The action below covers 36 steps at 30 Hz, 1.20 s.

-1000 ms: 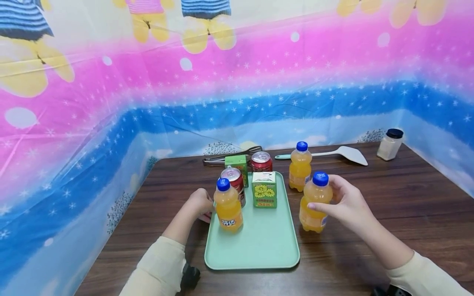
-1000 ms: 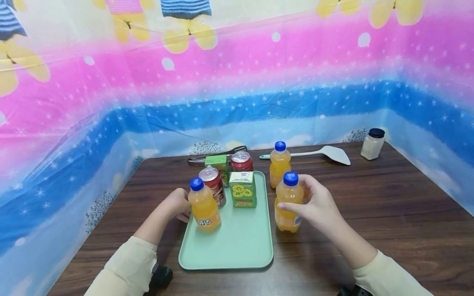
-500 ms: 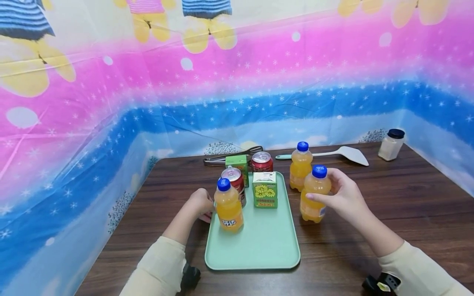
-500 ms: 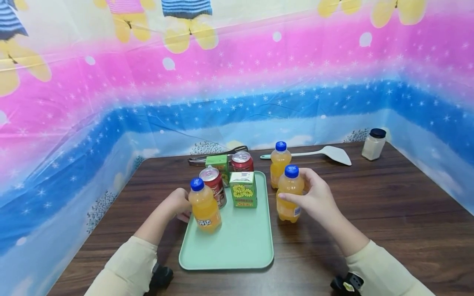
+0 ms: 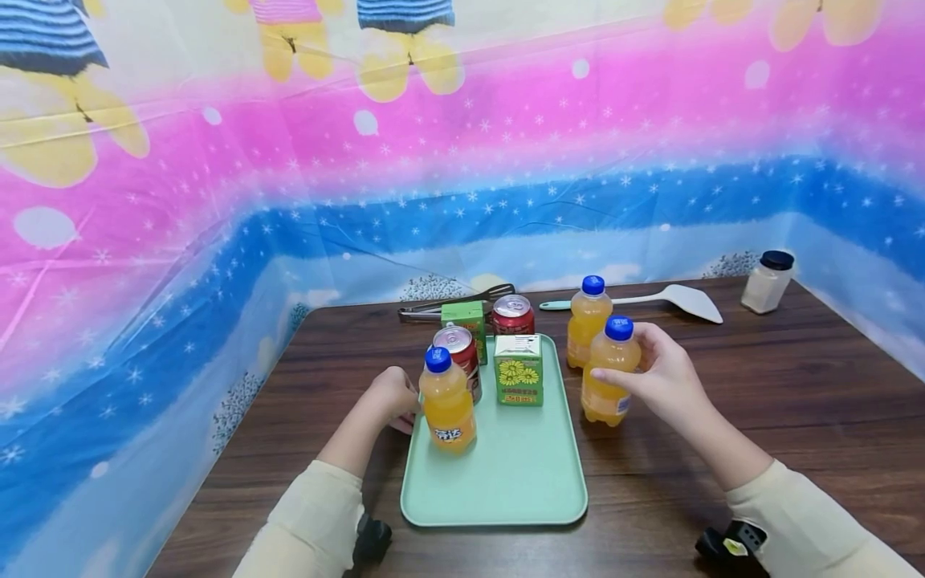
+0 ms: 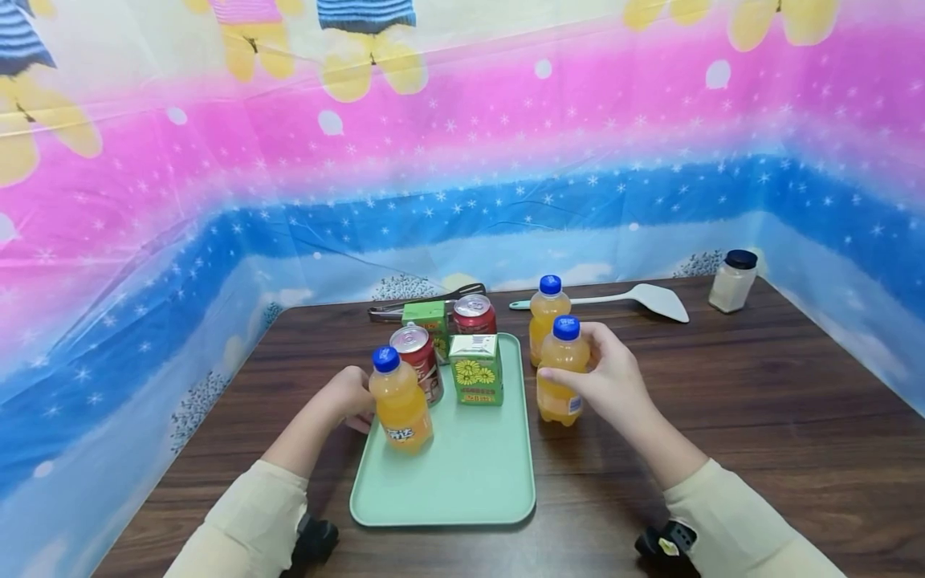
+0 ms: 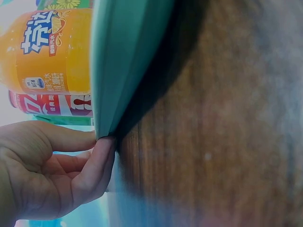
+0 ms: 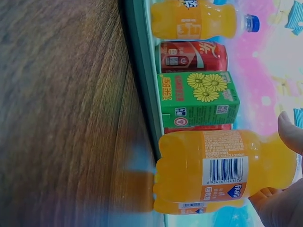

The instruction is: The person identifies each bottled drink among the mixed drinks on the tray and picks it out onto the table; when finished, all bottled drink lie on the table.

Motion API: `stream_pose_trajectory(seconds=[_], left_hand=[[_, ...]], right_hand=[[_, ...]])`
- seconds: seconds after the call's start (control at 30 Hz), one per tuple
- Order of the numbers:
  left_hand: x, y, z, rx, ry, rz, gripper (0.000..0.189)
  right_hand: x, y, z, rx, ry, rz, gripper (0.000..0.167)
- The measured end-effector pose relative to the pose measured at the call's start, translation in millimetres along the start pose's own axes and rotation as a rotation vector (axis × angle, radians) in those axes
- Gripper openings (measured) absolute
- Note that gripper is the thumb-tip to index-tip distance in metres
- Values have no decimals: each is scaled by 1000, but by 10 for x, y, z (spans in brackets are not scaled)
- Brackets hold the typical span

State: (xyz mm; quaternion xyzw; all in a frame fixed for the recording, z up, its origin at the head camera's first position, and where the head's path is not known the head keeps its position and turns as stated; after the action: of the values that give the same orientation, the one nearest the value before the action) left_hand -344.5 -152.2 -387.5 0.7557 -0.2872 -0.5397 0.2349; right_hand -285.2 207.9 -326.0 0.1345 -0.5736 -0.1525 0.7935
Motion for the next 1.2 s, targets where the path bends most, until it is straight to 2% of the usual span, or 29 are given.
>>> stream_pose_trajectory(seconds=[0.33, 0.63, 1.2], left_hand=[[10, -27, 26, 11, 17, -4, 11], [-17, -36, 39, 16, 40, -4, 7], [17, -13, 5, 9, 18, -15, 12]], right_hand=[[-122, -33, 72, -14, -43, 2, 71], [-181, -14, 78, -17, -41, 0, 69], [-191, -58, 94, 8, -67, -29, 76]])
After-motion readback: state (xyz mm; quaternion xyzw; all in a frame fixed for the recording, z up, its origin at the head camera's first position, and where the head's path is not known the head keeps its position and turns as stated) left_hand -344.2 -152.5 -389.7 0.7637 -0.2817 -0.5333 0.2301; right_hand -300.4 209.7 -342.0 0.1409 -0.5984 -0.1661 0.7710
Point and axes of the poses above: each hand's wrist, its own z-axis towards the middle knuckle, its own y-axis out of the back of the hand, x = y × z, the point moved 6 cm from there along z, towards the middle knuckle, and after that the axes turned 1 degree about x, right-handed, at the moved point
